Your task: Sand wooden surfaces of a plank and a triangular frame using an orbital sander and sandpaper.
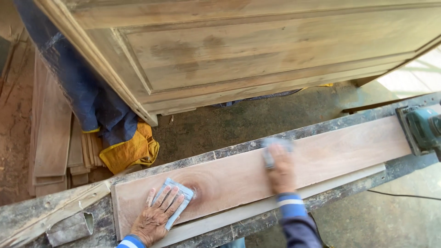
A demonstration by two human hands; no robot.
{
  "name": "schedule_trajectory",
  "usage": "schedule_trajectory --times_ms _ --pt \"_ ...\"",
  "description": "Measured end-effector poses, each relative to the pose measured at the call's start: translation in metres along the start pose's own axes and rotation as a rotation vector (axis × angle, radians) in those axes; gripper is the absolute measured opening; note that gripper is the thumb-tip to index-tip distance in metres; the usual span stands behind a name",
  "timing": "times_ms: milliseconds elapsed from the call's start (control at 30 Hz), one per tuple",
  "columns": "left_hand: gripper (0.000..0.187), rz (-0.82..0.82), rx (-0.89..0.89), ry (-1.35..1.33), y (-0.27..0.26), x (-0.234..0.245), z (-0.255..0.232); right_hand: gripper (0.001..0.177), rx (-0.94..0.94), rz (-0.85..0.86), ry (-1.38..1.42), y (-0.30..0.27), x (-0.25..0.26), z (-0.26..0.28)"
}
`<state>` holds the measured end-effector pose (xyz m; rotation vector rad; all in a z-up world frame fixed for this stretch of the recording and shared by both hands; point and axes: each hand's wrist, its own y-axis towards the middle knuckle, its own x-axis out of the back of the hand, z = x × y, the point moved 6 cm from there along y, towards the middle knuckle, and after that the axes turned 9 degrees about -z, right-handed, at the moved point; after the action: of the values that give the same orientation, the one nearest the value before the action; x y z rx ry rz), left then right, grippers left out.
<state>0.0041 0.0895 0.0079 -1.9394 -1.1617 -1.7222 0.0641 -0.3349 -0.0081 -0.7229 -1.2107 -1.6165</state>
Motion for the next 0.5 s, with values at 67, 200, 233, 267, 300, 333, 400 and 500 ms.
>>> schedule_trajectory --times_ms 67,200,233,267,300,333,400,500 --pt "0.061 0.012 0.019 -0.010 -0.002 0.001 0.005 0.057 -0.073 -0.036 -0.100 -0.004 0.005 -0.053" --pt "0.061 0.043 0.036 -0.026 -0.006 0.001 0.005 0.077 -0.099 -0.026 -0.245 -0.017 -0.002 0.034" --pt "0.061 0.045 0.037 -0.024 -0.003 0.001 0.006 0.075 0.032 -0.060 -0.013 -0.021 0.001 0.097" --pt "0.061 0.046 0.045 -0.029 -0.003 0.000 0.004 0.075 0.036 -0.051 -0.014 -0.047 -0.002 0.129" --pt "0.061 0.057 0.049 -0.034 -0.004 -0.001 0.004 0.081 0.114 0.141 0.067 -0.077 -0.017 0.168" --pt "0.062 0.068 0.053 -0.040 -0.004 -0.002 0.004 0.091 0.191 0.335 0.148 -0.109 -0.030 0.206" --pt "0.061 0.074 0.042 -0.036 -0.003 0.000 0.006 0.086 0.164 0.342 0.157 -0.121 -0.021 0.181" --pt "0.061 0.074 0.030 -0.034 -0.003 -0.002 0.004 0.068 0.065 0.228 0.044 -0.110 0.020 0.102"
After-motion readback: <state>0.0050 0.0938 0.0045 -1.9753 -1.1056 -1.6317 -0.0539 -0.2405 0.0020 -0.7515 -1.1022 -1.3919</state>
